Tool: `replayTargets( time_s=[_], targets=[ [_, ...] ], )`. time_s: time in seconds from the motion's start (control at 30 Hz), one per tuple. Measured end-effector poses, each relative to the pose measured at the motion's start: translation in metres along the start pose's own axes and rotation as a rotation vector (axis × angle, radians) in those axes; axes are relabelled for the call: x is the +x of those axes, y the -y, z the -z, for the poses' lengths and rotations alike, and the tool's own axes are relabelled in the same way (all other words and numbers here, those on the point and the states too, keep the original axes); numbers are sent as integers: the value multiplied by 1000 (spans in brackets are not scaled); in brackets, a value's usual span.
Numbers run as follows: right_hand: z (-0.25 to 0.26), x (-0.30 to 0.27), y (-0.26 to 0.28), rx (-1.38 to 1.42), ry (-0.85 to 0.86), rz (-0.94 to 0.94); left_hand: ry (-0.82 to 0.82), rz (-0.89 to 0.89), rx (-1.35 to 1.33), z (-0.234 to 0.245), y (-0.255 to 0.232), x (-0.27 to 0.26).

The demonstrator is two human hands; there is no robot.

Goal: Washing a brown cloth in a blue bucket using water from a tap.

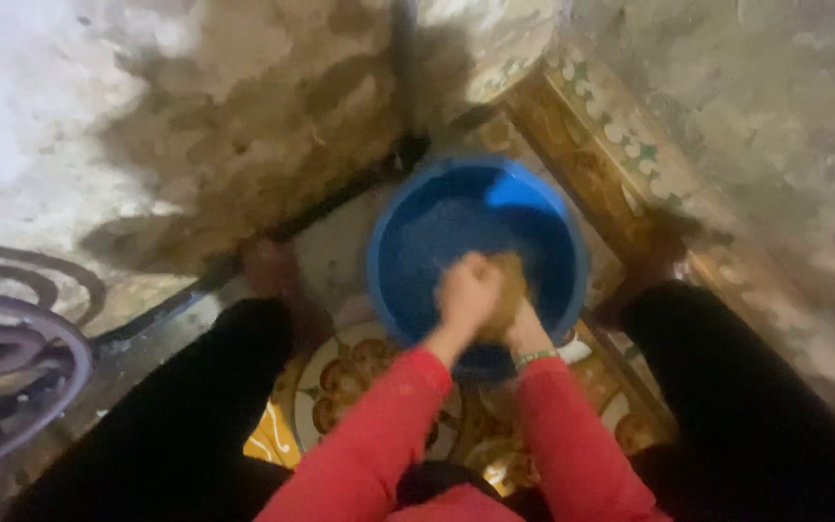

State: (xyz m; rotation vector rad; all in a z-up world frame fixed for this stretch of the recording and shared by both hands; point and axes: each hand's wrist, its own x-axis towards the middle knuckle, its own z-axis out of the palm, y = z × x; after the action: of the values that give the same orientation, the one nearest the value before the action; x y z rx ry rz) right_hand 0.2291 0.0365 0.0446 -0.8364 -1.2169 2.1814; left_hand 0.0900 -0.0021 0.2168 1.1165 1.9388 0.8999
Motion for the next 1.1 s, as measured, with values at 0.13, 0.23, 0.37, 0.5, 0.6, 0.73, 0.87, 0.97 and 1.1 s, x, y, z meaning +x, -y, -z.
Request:
replayTargets(
  time_s=[0.13,0.23,0.37,0.5,0.6,0.73,0.87,0.97,1.1],
  targets=[
    [-98,-31,143,319,-707,-329,4,155,-107,-38,109,91],
    [-115,-44,179,-241,-517,-31,547,439,-1278,-34,110,113],
    [-121,-62,197,-356,-188,-76,586,473,-1228,12,50,111],
    [-105,-67,174,-84,-217,-99,347,134,-713,34,5,89],
    [-73,-52,128,472,-436,-99,86,-259,-548,38,-29,45],
    [-35,-31,62,644,-515,-138,64,-324,-396,29,-48,-11],
    [-51,-30,46,565,-504,-31,-3,-233,-27,20,-20,7],
    [-83,-38,94,352,-522,-80,-118,-179,30,11,43,65],
    [-96,-38,140,-310,-530,71,-124,-112,152,34,66,95]
  ],
)
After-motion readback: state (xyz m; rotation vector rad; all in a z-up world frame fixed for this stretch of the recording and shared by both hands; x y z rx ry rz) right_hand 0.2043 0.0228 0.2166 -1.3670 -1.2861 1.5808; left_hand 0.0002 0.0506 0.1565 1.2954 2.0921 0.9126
